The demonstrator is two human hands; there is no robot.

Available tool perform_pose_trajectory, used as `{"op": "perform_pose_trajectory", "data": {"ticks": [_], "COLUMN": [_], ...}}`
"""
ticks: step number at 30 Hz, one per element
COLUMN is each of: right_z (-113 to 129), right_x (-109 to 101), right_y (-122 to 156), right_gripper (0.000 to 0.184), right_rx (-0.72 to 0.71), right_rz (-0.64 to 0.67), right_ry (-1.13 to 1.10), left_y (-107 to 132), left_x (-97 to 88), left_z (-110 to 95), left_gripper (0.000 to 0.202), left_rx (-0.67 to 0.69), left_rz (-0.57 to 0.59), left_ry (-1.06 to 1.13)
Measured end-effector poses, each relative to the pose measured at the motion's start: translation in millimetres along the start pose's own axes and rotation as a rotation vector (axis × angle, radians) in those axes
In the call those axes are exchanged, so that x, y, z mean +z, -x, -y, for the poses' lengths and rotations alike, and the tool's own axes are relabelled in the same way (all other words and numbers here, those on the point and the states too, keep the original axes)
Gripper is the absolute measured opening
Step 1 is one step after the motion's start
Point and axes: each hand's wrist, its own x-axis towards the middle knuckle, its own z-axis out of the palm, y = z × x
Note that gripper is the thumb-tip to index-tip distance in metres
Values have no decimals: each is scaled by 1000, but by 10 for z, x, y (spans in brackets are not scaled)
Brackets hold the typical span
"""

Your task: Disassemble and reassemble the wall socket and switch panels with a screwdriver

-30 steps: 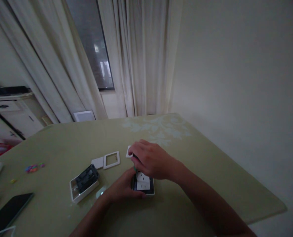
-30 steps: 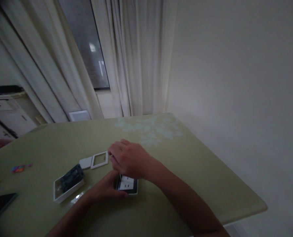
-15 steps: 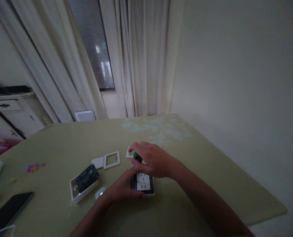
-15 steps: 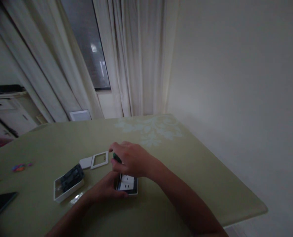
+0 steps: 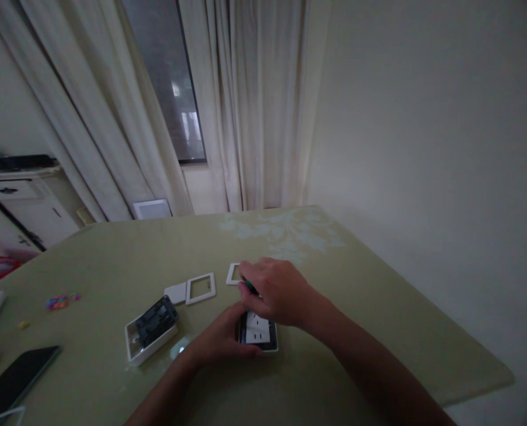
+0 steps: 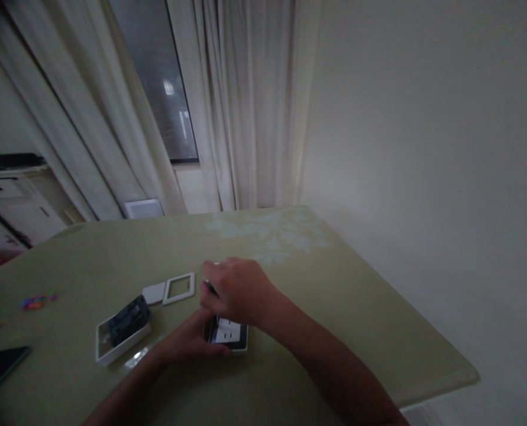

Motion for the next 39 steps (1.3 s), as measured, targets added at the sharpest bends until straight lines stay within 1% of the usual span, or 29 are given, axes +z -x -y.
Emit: {"op": "perform_pose_trajectory", "data": {"ticks": [2, 3, 4, 5, 8, 10, 11, 13, 16, 17, 18, 19, 22, 24, 25, 26, 28, 30, 31, 33, 35, 37, 39], "right_z": [2, -13, -37, -64, -125, -124, -110, -73, -38, -39, -47, -58, -83, -72, -59, -44, -22, -24, -36, -73, -113, -142, -154], "right_x": [33, 52, 69, 80, 75, 54, 47, 48, 85, 97, 102, 100, 53, 21, 16, 19, 47, 83, 94, 88, 45, -16, -63], "right_y": [-6, -15, -27, -38, -61, -57, -51, -38, -33, -36, -42, -48, -52, -37, -26, -15, -1, -4, -11, -27, -34, -23, 1], "right_gripper": [36, 41, 41, 36, 14, 10, 9, 12, 32, 36, 35, 30, 12, 10, 11, 12, 22, 33, 33, 25, 16, 14, 14], "right_rx": [170, 204, 190, 137, -64, -139, -155, -128, 51, 76, 63, 14, -205, -275, -268, -233, -110, -20, -17, -82, -170, -237, -263], "right_rz": [-3, -2, 0, 2, -4, -9, -10, -12, -27, -27, -24, -17, 20, 26, 17, 4, -25, -35, -34, -25, -5, 20, 40], "right_ry": [66, 63, 33, -17, -184, -247, -253, -201, -51, -41, -62, -107, -275, -314, -295, -254, -144, -86, -94, -155, -221, -261, -266], "left_y": [-9, -13, -16, -17, -12, -2, 3, 11, 12, 12, 12, 14, 25, 29, 29, 26, 18, 8, 3, -2, -3, -4, -5], "left_x": [8, 12, 13, 14, 11, 7, 5, 1, -2, -2, -2, -2, 2, 7, 9, 11, 13, 13, 13, 14, 16, 17, 16], "left_z": [-11, -21, -30, -36, -21, 8, 20, 27, -21, -48, -76, -101, -140, -129, -114, -96, -60, -41, -41, -55, -77, -93, -93], "left_gripper": [81, 82, 82, 82, 83, 82, 82, 82, 79, 77, 75, 74, 73, 72, 71, 69, 68, 72, 75, 78, 76, 75, 76], "left_rx": [-16, -23, -25, -23, -8, -10, -18, -42, -83, -90, -92, -89, -65, -53, -50, -57, -93, -108, -98, -58, -37, -33, -21], "left_rz": [5, 6, 8, 10, 18, 14, 6, -1, 7, 14, 18, 14, -12, -14, -7, 5, 32, 31, 23, 0, -9, -12, -16], "left_ry": [14, 14, 15, 19, 28, 0, -16, -45, -68, -63, -54, -46, -34, -9, 9, 22, 20, 10, 11, 21, 25, 27, 32]}}
